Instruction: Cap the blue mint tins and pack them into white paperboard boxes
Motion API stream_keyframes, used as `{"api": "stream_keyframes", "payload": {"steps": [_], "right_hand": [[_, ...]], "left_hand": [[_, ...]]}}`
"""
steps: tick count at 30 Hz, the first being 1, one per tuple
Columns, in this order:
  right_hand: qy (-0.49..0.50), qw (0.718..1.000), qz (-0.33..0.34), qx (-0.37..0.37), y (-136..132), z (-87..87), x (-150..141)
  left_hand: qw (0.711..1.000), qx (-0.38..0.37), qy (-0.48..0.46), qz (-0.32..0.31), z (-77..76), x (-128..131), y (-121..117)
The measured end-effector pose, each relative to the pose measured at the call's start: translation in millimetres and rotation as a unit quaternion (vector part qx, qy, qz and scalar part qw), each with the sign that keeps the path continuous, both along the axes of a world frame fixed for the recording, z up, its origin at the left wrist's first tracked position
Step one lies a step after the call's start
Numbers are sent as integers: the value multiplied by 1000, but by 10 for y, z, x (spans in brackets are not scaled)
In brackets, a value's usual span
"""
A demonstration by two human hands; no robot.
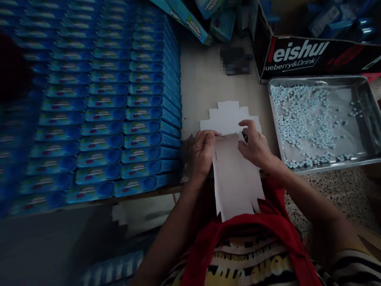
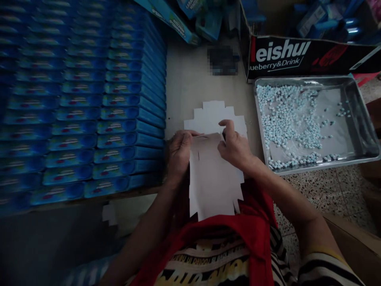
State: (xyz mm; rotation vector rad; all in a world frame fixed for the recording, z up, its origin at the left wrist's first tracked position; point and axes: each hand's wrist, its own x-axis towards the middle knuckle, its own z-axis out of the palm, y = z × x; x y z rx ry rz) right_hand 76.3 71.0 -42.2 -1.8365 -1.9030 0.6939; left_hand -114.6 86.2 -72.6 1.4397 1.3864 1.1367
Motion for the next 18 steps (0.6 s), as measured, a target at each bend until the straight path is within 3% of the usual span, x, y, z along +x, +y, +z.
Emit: {"api": "stream_keyframes", "payload": {"steps": [6, 10, 14, 18], "right_hand": [[59, 990, 125, -19, 40, 88, 223], [17, 987, 147, -55, 219, 224, 184], [-107, 980, 126, -112, 488, 363, 61], [-256, 943, 177, -119, 685, 457, -73]], "left_hand": [[990, -16, 139, -33, 181, 3, 61], [984, -49, 164, -50, 210, 102, 145], [998, -32, 46, -30, 70, 275, 143], [986, -71, -146, 24, -179, 297, 78]]}}
